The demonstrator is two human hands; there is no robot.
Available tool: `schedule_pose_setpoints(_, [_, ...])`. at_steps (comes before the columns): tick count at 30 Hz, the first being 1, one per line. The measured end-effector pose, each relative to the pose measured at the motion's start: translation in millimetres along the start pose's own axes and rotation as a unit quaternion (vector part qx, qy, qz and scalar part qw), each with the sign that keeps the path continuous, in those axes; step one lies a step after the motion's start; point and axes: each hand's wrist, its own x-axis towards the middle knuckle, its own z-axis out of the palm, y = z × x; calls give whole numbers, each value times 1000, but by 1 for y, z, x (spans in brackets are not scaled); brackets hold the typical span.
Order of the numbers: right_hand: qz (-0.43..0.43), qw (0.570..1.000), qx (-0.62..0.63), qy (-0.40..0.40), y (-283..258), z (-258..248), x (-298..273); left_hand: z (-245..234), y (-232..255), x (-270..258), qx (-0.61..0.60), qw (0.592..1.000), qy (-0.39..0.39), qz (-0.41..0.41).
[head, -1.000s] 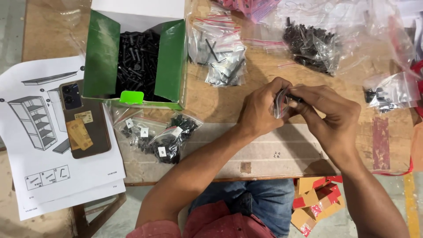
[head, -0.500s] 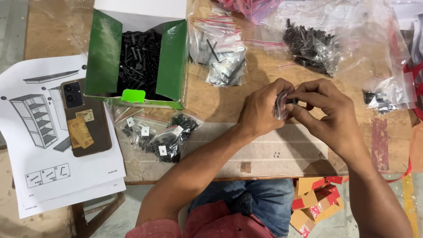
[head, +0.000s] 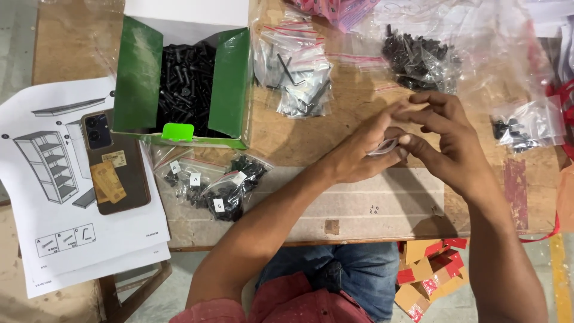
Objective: Sort screws and hardware components into small plastic bags on a workbench.
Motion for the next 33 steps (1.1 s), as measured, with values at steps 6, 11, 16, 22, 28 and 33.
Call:
schedule_pose_setpoints(6, [37,980,197,5,45,8,-15,-13,18,1,-73,993,-31,-86])
schedule_pose_setpoints(11, [123,969,186,107,66,18,-19,-21,32,8,38,991,-2,-125])
schedule_pose_setpoints(16, [108,957,210,170,68,30,-10,-31,19,8,59,982,95,-156])
schedule_pose_setpoints(22, [169,928,292,160,81,36,-14,-31,13,7,-10,990,91,-106])
schedule_pose_setpoints(28, [134,939,283,144,76,39,-16,-26,19,9,67,980,154,-109])
schedule_pose_setpoints(33, [134,937,288,144,68,37,-17,-26,11,7,59,981,171,-69])
